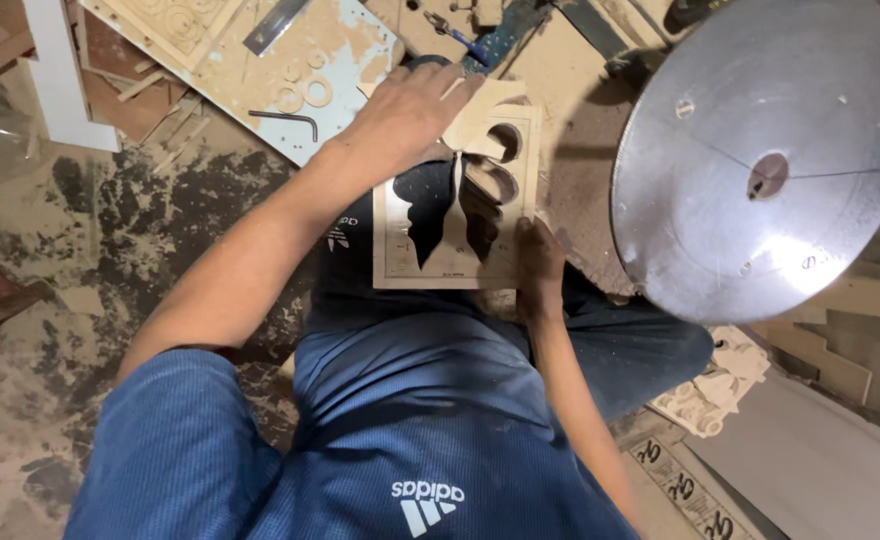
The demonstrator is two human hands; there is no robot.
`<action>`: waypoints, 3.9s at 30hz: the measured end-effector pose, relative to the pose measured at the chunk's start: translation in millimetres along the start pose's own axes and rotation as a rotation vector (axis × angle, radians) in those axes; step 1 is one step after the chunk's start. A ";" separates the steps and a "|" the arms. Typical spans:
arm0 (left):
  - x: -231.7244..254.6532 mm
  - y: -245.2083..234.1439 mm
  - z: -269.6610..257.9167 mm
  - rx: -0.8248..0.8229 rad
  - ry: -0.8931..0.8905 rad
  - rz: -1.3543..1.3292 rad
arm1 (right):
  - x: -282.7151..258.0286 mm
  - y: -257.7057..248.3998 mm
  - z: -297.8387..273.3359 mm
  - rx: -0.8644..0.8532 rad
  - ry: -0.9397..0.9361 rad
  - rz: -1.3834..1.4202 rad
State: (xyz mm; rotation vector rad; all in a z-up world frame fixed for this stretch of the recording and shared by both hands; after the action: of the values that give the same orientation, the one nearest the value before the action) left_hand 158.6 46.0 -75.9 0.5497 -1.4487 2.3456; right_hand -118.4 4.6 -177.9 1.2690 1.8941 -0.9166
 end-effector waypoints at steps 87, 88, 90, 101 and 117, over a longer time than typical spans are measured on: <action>-208.6 108.8 -158.0 0.130 -0.822 0.310 | 6.1 -6.4 17.6 0.085 -0.085 0.176; -209.6 117.7 -161.2 0.089 -0.829 0.315 | 12.5 -10.3 18.5 0.103 -0.077 0.180; -209.0 118.1 -160.3 0.091 -0.800 0.382 | 21.5 -16.5 20.4 0.121 -0.097 0.167; 9.0 -18.2 -69.6 0.206 -0.370 -0.678 | 13.4 -4.6 15.8 0.101 0.071 0.358; -47.8 24.8 -97.9 0.105 -0.502 -0.098 | 2.9 -4.4 13.3 0.092 0.010 0.131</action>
State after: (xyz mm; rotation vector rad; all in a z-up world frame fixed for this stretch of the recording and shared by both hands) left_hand 174.0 119.9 -158.3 1.2809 -1.4503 2.3137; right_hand -121.6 -6.4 -186.5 1.4370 1.7710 -0.9392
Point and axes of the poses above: each hand's wrist, its own z-axis towards the middle knuckle, its own y-axis out of the palm, x = y × z, the point moved 7 cm from there along z, towards the middle knuckle, and after that the axes turned 12 degrees about x, right-handed, at the moved point
